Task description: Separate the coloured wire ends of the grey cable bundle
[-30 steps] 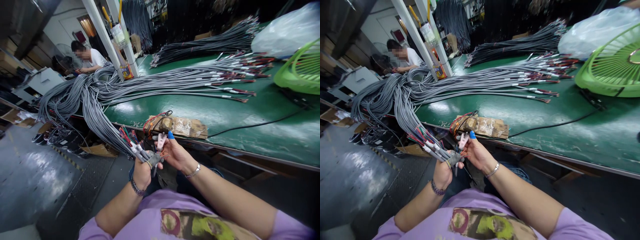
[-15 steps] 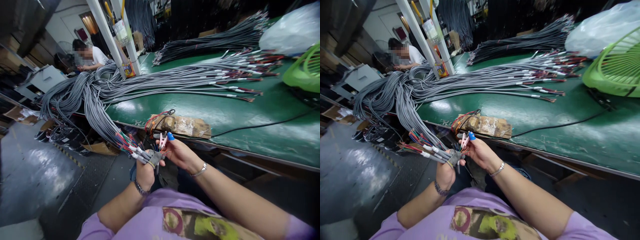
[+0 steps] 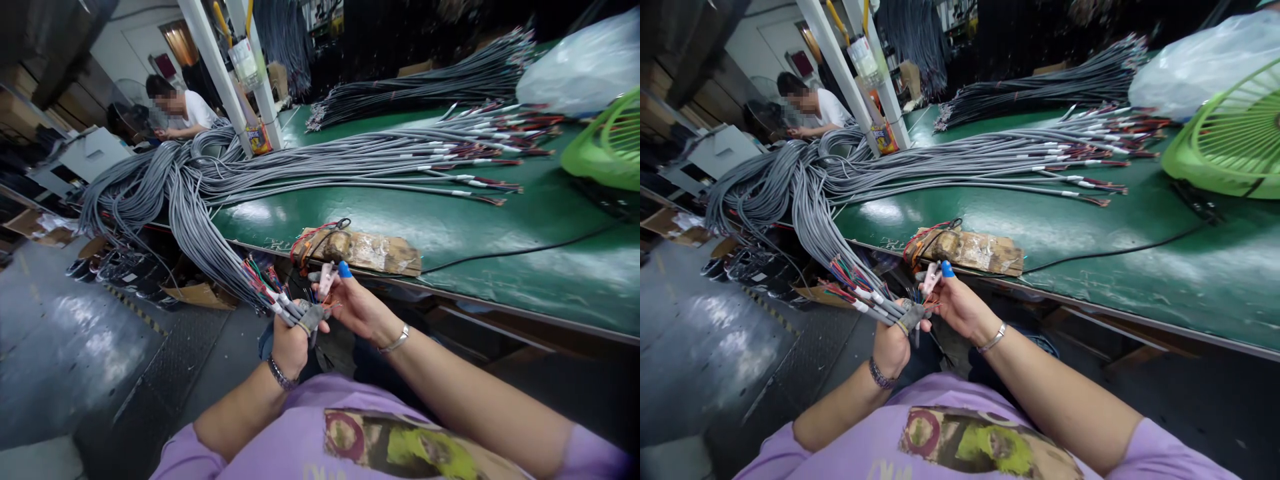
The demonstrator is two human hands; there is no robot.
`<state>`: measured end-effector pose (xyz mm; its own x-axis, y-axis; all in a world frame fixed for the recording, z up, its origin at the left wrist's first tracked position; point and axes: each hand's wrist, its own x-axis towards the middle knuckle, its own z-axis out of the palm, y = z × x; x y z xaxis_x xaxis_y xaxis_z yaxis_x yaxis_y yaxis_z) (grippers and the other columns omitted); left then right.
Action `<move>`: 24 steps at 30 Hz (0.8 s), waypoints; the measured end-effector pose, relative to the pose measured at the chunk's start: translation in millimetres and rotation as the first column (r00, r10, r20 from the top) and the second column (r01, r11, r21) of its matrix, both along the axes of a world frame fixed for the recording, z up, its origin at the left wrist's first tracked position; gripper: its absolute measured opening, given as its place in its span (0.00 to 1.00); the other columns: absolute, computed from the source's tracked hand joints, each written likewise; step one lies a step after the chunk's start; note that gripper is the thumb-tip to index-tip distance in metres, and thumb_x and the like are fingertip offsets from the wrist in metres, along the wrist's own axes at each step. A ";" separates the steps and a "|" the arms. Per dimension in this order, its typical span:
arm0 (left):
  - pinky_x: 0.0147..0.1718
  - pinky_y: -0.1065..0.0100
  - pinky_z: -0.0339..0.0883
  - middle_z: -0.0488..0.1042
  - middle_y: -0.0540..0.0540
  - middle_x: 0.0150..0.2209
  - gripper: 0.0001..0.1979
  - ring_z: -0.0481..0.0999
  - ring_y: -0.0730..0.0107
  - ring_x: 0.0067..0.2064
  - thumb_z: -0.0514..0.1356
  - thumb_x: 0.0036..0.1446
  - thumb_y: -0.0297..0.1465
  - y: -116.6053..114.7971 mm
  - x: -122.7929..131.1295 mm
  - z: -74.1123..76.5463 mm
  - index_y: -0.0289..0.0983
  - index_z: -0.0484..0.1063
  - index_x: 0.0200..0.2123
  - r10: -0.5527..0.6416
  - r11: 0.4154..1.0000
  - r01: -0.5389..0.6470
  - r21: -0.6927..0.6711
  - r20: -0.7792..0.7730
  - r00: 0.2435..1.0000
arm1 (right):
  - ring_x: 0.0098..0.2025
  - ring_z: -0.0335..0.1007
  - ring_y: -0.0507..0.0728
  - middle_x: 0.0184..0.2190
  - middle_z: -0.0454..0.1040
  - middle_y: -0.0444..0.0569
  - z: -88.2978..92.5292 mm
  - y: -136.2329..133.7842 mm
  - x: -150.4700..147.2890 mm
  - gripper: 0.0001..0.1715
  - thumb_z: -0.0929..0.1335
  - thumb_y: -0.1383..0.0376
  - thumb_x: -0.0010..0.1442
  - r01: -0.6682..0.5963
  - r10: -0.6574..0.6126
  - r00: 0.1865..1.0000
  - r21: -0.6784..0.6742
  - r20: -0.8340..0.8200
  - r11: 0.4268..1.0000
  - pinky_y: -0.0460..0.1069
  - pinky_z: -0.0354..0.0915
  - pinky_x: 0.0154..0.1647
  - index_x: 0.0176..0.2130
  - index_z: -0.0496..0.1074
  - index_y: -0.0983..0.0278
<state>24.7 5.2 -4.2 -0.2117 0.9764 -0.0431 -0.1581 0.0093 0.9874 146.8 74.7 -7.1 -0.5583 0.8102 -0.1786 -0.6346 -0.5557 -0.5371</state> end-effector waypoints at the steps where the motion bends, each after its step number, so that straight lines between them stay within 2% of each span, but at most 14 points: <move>1: 0.18 0.72 0.53 0.72 0.50 0.17 0.12 0.59 0.79 0.16 0.65 0.51 0.38 -1.5 -1.1 -0.9 0.34 0.74 0.23 -0.006 1.000 0.006 -0.002 -0.001 1.000 | 0.26 0.67 0.51 0.28 0.76 0.47 -0.3 -2.2 3.1 0.28 0.71 0.42 0.48 -0.044 0.044 0.999 0.022 0.018 0.999 0.47 0.66 0.27 0.31 0.74 0.64; 4: 0.18 0.72 0.52 0.73 0.49 0.18 0.15 0.60 0.78 0.17 0.64 0.52 0.40 -6.5 -5.3 -5.5 0.34 0.74 0.23 -0.045 0.999 0.046 0.011 -0.033 0.998 | 0.25 0.67 0.51 0.27 0.74 0.47 -1.9 -11.5 12.3 0.29 0.73 0.43 0.45 -0.142 0.127 0.983 0.109 0.134 0.984 0.48 0.64 0.29 0.32 0.73 0.66; 7: 0.20 0.71 0.55 0.73 0.48 0.19 0.17 0.63 0.76 0.19 0.63 0.53 0.41 -10.2 -9.7 -6.3 0.35 0.74 0.21 -0.069 0.997 0.074 0.032 -0.133 0.989 | 0.25 0.67 0.51 0.24 0.74 0.45 -0.5 -22.3 16.6 0.21 0.76 0.52 0.46 -0.167 0.095 0.952 0.234 0.290 0.958 0.46 0.59 0.28 0.31 0.71 0.65; 10: 0.24 0.70 0.59 0.72 0.48 0.19 0.18 0.66 0.74 0.22 0.63 0.53 0.42 -11.1 -12.8 4.3 0.35 0.74 0.19 -0.135 0.990 0.141 0.008 -0.257 0.957 | 0.24 0.67 0.51 0.20 0.74 0.45 6.3 -29.4 16.1 0.18 0.75 0.55 0.48 -0.191 0.047 0.924 0.352 0.380 0.916 0.47 0.57 0.29 0.28 0.69 0.65; 12: 0.26 0.70 0.61 0.74 0.47 0.20 0.18 0.69 0.72 0.24 0.64 0.51 0.42 -10.6 -14.2 13.9 0.36 0.74 0.17 -0.233 0.971 0.235 -0.029 -0.295 0.927 | 0.24 0.68 0.52 0.19 0.74 0.44 10.8 -31.1 14.8 0.19 0.74 0.53 0.49 -0.215 0.042 0.912 0.387 0.408 0.897 0.49 0.59 0.31 0.27 0.68 0.65; 14: 0.26 0.69 0.61 0.73 0.47 0.19 0.18 0.69 0.71 0.24 0.65 0.50 0.41 -10.2 -15.2 19.2 0.36 0.73 0.16 -0.267 0.963 0.267 -0.040 -0.302 0.915 | 0.24 0.68 0.53 0.18 0.73 0.44 12.4 -31.1 13.8 0.20 0.74 0.51 0.48 -0.233 0.043 0.898 0.392 0.439 0.890 0.49 0.59 0.31 0.26 0.68 0.64; 16: 0.25 0.70 0.60 0.72 0.48 0.18 0.17 0.67 0.73 0.22 0.64 0.51 0.40 -10.1 -15.9 16.7 0.36 0.74 0.17 -0.242 0.969 0.244 -0.029 -0.279 0.929 | 0.23 0.66 0.52 0.18 0.73 0.44 10.7 -30.6 13.1 0.21 0.74 0.50 0.47 -0.206 -0.003 0.879 0.385 0.478 0.900 0.48 0.58 0.29 0.26 0.69 0.64; 19: 0.20 0.71 0.55 0.73 0.49 0.18 0.15 0.63 0.76 0.19 0.64 0.52 0.39 -9.7 -16.4 3.5 0.35 0.74 0.20 -0.161 0.987 0.160 -0.016 -0.159 0.974 | 0.23 0.61 0.50 0.19 0.71 0.43 6.2 -30.5 12.4 0.21 0.75 0.51 0.45 -0.113 -0.099 0.852 0.366 0.514 0.924 0.47 0.54 0.27 0.26 0.70 0.65; 22: 0.18 0.72 0.53 0.74 0.48 0.19 0.14 0.64 0.76 0.18 0.65 0.50 0.40 -8.5 -15.7 -6.0 0.35 0.74 0.23 -0.088 0.996 0.087 -0.027 -0.029 0.996 | 0.23 0.58 0.49 0.20 0.69 0.41 3.9 -31.2 12.6 0.20 0.76 0.54 0.43 -0.033 -0.136 0.864 0.322 0.486 0.946 0.46 0.54 0.26 0.25 0.70 0.65; 24: 0.18 0.72 0.54 0.75 0.48 0.19 0.13 0.66 0.75 0.18 0.66 0.50 0.39 -7.4 -14.6 -5.8 0.35 0.74 0.23 -0.059 0.998 0.059 -0.029 0.003 0.998 | 0.22 0.55 0.48 0.18 0.66 0.40 2.1 -30.7 13.8 0.19 0.77 0.55 0.41 0.008 -0.139 0.882 0.281 0.450 0.960 0.46 0.54 0.25 0.23 0.69 0.65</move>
<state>10.1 -2.2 -10.1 -0.1535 0.9855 -0.0718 -0.1589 0.0471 0.9862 160.6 44.0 -5.0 -0.4017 0.8990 -0.1747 -0.3114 -0.3135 -0.8971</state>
